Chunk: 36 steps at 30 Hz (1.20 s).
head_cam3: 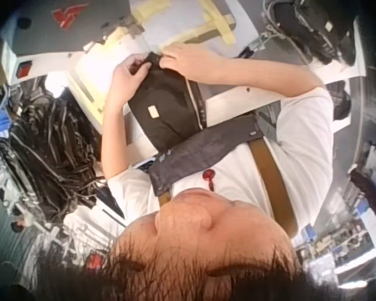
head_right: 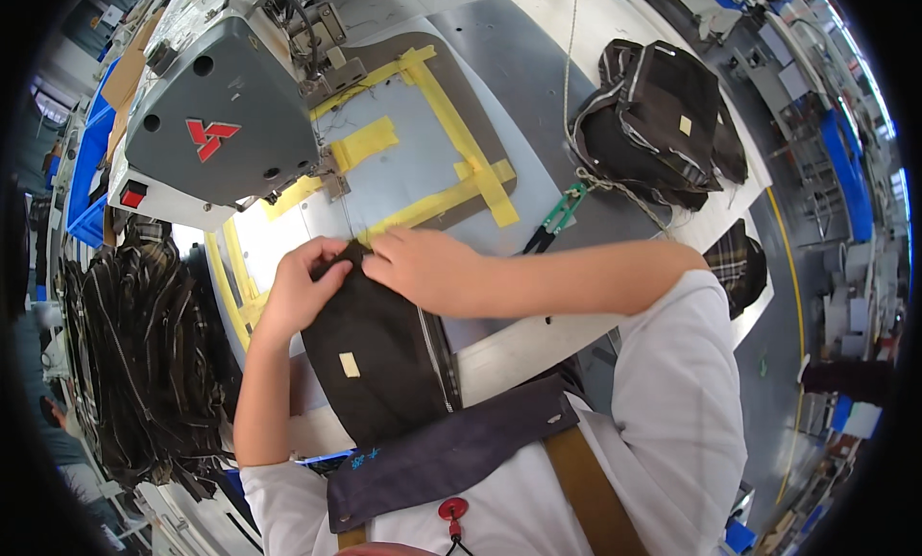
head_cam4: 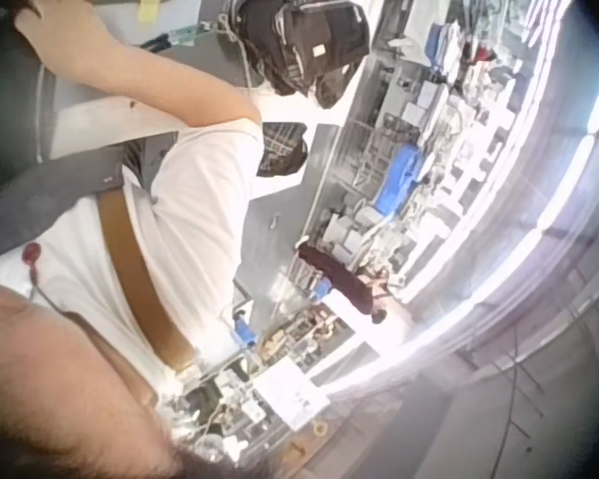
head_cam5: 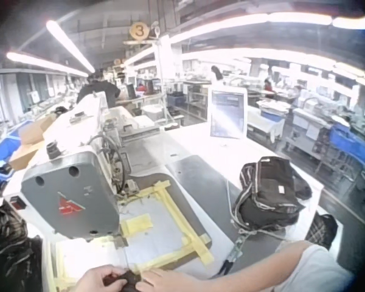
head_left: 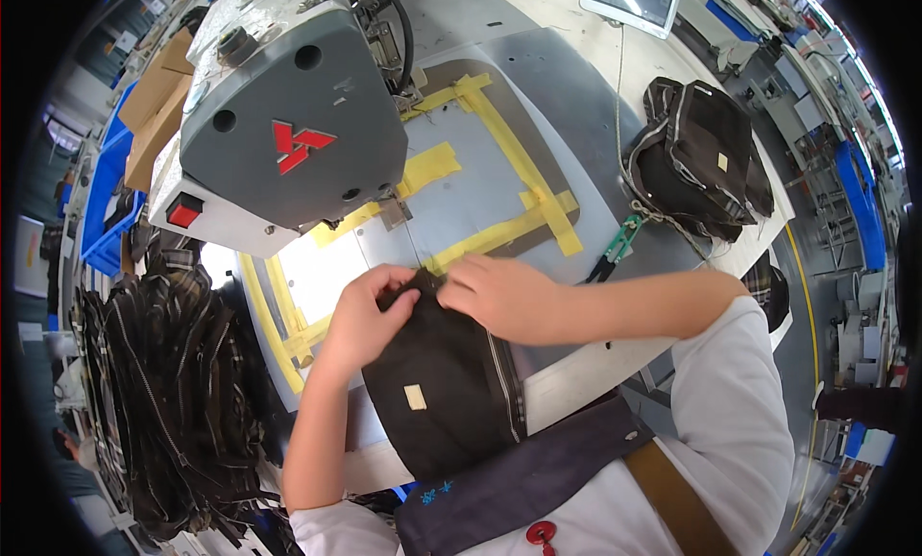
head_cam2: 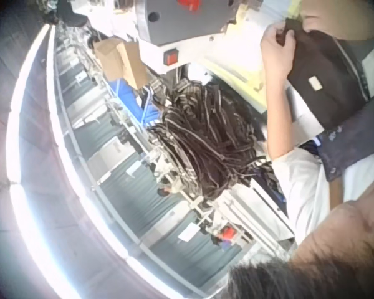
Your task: The person aligns and sews the zipper edges of a dark brown fabric bag using an industrial sewing machine. They repeatedly position the bag under the needle, guide it through the machine, and trim excess thread with scissors. Finished bags are stacked to the right, and a pile of unfinished bags is on the left.
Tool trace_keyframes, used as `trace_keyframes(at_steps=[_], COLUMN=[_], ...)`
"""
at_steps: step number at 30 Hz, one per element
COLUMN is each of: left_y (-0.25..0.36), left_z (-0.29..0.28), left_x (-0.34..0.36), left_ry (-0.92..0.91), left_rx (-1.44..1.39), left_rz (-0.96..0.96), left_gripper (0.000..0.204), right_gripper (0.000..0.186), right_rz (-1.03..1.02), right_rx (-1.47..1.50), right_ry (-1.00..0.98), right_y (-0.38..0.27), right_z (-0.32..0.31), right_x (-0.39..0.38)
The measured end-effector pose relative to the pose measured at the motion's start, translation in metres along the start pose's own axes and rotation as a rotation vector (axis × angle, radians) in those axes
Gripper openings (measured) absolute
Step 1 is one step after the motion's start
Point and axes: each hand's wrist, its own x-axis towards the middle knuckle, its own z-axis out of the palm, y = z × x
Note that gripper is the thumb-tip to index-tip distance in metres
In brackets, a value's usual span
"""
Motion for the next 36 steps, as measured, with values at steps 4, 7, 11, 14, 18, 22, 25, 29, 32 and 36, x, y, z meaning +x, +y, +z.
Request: trace_keyframes(at_steps=[4, 7, 11, 14, 18, 22, 25, 29, 32, 36], left_y=[-0.001, 0.003, 0.002, -0.005, -0.007, -0.007, -0.005, -0.001, -0.003, -0.005], left_z=[0.006, 0.003, 0.006, 0.006, 0.005, 0.006, 0.003, -0.001, 0.0, 0.001], left_x=[-0.024, -0.023, -0.02, -0.019, -0.02, -0.02, -0.02, -0.021, -0.021, -0.02], left_ry=[-0.062, -0.058, -0.055, -0.051, -0.054, -0.04, -0.06, -0.081, -0.077, -0.091], left_rx=[-0.171, -0.242, -0.236, -0.238, -0.225, -0.23, -0.251, -0.265, -0.267, -0.322], left_rz=[-0.028, -0.035, 0.006, 0.006, -0.02, 0.007, 0.002, -0.004, 0.016, 0.051], left_gripper=[0.021, 0.022, 0.024, 0.027, 0.029, 0.026, 0.021, 0.021, 0.021, 0.021], right_gripper=[0.028, 0.026, 0.023, 0.019, 0.011, 0.017, 0.025, 0.023, 0.023, 0.024], right_rz=[0.069, 0.312, 0.357, 0.294, 0.471, 0.482, 0.206, -0.115, -0.343, -0.412], right_rx=[0.065, -0.156, -0.178, -0.375, -0.272, -0.192, -0.305, -0.35, -0.354, -0.368], right_ry=[0.047, 0.102, 0.119, 0.178, 0.267, 0.165, 0.113, -0.032, -0.125, -0.146], right_y=[-0.019, 0.006, 0.027, 0.031, 0.047, 0.041, 0.027, 0.031, 0.045, 0.051], right_z=[-0.026, -0.069, -0.091, -0.079, -0.062, -0.052, -0.042, -0.046, -0.045, -0.03], right_x=[-0.049, -0.082, -0.118, -0.122, -0.117, -0.07, -0.017, 0.042, 0.065, 0.07])
